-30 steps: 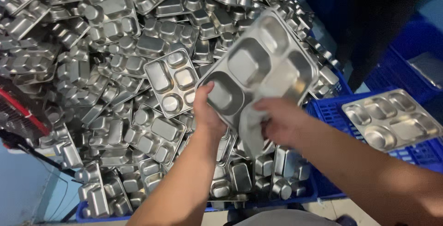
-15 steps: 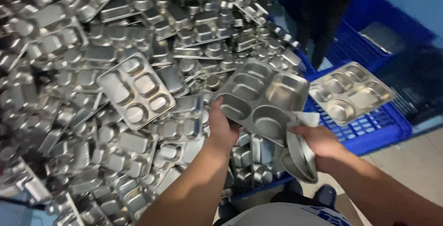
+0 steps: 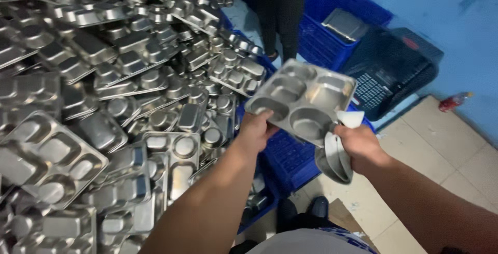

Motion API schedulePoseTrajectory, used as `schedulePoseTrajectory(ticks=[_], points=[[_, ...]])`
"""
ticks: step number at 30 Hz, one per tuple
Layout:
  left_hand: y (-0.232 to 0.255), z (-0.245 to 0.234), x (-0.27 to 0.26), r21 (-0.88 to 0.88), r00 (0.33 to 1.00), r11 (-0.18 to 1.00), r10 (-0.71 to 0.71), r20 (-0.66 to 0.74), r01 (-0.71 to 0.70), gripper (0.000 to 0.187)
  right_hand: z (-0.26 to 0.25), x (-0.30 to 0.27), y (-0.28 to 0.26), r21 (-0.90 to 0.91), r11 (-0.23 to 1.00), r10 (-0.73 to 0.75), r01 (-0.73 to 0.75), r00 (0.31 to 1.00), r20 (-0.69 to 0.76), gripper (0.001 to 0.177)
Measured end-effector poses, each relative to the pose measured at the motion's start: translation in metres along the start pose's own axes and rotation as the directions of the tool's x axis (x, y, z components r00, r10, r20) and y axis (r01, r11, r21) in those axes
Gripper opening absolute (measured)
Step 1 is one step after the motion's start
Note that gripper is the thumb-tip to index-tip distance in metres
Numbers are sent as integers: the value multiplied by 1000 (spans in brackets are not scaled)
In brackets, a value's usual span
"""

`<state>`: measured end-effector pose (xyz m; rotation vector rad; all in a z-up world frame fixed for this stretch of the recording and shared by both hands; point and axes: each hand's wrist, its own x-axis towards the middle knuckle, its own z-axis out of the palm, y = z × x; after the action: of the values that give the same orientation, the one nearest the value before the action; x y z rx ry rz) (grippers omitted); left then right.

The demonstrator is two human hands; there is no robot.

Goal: The person picks up stainless steel compartment trays from a large pile and wipes them with a white cloth. The person places the wiped trays into a blue crate. Other people are visible in the background performing similar tasks.

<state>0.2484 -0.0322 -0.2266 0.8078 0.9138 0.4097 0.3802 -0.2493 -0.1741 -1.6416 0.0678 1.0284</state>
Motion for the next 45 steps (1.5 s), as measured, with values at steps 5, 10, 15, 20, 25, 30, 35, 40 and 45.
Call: schedulePoseTrajectory(ticks=[5,10,15,20,25,30,35,40,45], points=[[-2,8,21,218,964,971,-37,-265,97,82,-10,25,-10,-286,924,245,-253,967,-65,46],[-40,-52,-5,366,914,881,-156,-374,299,72,-12,41,30,-357,893,310,-275,950,44,41],[-40,-71,-45,419,914,847,-172,-366,327,80,14,69,51,-634,773,160,-20,973,164,41],[-21,-67,-61,395,927,878,-127,-353,271,79,55,82,26,-616,774,72,148,945,319,41],[-20,-81,-73,346,990,933,125,-63,-95,81,106,61,18,-324,945,182,44,753,632,49],[-8,-108,-124,287,983,956,-9,-184,62,77,144,49,27,-360,930,340,-69,527,779,59],[-1,-139,-172,-91,974,979,-191,-121,181,57,168,33,31,-496,868,428,-29,550,717,61],[15,-149,-180,-138,981,978,-168,-96,154,57,188,16,48,-601,784,281,155,775,566,52],[24,-131,-158,78,981,997,-9,-195,24,75,174,-5,57,-564,798,-1,213,936,351,52]])
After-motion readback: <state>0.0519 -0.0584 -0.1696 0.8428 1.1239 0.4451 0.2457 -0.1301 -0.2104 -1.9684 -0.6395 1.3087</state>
